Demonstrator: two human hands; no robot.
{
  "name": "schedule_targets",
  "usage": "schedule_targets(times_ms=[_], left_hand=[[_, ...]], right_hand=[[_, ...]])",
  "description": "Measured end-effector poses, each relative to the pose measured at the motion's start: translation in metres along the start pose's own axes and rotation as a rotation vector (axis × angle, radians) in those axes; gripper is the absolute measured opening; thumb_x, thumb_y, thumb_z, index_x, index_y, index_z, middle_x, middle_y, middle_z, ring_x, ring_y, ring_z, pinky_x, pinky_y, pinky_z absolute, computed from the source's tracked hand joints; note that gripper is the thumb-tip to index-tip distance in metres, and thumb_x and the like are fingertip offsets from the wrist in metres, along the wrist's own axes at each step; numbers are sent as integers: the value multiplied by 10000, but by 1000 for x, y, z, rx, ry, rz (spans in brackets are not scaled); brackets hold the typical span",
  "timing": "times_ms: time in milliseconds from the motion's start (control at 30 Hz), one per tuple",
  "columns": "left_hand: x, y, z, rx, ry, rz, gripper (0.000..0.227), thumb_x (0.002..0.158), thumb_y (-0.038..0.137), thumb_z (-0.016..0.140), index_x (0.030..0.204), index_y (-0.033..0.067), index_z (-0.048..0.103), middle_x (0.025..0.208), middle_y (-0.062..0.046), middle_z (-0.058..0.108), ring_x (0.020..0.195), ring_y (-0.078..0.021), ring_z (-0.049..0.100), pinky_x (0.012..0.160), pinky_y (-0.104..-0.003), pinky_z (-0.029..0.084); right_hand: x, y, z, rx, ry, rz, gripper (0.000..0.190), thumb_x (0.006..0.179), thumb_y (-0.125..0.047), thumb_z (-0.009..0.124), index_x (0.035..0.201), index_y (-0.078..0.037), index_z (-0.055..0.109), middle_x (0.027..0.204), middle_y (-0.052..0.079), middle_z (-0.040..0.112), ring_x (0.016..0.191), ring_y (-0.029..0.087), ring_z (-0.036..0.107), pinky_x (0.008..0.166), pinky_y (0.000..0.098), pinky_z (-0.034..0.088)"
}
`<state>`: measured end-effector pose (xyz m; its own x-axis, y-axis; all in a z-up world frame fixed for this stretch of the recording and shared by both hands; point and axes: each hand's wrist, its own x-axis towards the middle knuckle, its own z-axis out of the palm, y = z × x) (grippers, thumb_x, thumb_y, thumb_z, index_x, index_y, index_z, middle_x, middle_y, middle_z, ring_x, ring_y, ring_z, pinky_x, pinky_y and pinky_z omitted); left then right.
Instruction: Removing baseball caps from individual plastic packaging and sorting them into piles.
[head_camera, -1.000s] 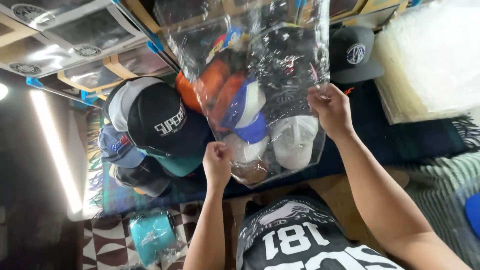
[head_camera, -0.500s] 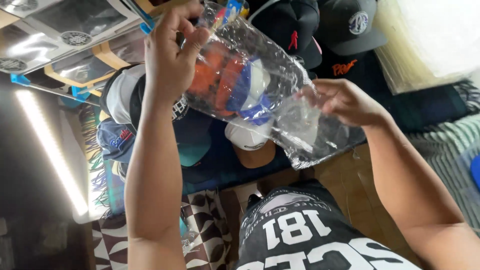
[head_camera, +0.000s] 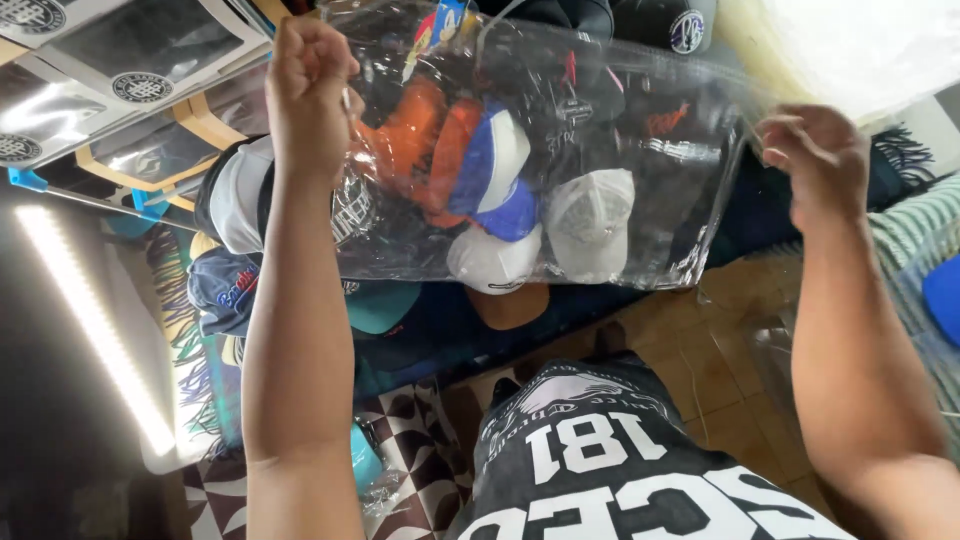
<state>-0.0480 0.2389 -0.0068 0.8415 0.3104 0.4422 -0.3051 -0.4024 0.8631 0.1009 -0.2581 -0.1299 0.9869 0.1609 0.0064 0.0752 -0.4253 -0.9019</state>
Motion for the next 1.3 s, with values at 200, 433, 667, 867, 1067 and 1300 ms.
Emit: schedule_targets(times_ms=[200,433,667,867,1067,1300], left_hand=[[-18,-39,-11,-342,176,-134,176,1101,255,520,975,140,479,811,-103,626,420,-109,412,385,-244,306],[-33,-66,-6,-330,365,-201,180,1080,203,515,940,100,469,699,-82,594,345,-149,378,409,-308,334],[-54,-52,-33,-9,465,-223,109,1076,121,520,969,104,532,769,-66,673,401,-93,460,331,-236,314],[-76,-49,-38,-1,493,-327,115,1068,46,556,958,79,556,757,-66,665,410,-116,521,317,-248,358],[-147,-23,-13,464,238,-132,818,1007,583,678,1564,173,241,1276,-150,718,1038,-214,749,806,-336,604],[-156,-51,-9,150,161,-261,374,907,-36,738,1216,117,595,917,-1,625,809,-111,606,780,-263,547]], right_hand=[[-32,76,69,861,-245,388,777,780,-662,571,1477,-337,461,1487,78,580,1238,277,632,1087,579,472],[-42,10,111,1224,-339,331,1090,629,-756,700,1500,-132,498,1387,275,642,1233,464,664,955,617,566],[-22,3,111,496,-247,370,473,852,23,755,1292,-61,604,963,142,762,773,185,761,650,280,652],[-19,5,97,356,-174,310,149,993,27,701,1052,-105,669,951,69,743,812,99,739,622,167,596],[-34,11,71,757,-149,230,172,1003,-38,665,1164,-89,701,1004,80,778,814,104,772,518,153,549],[-45,71,46,609,-147,222,213,1000,1,666,1186,-102,683,1011,90,753,915,147,776,677,167,568]])
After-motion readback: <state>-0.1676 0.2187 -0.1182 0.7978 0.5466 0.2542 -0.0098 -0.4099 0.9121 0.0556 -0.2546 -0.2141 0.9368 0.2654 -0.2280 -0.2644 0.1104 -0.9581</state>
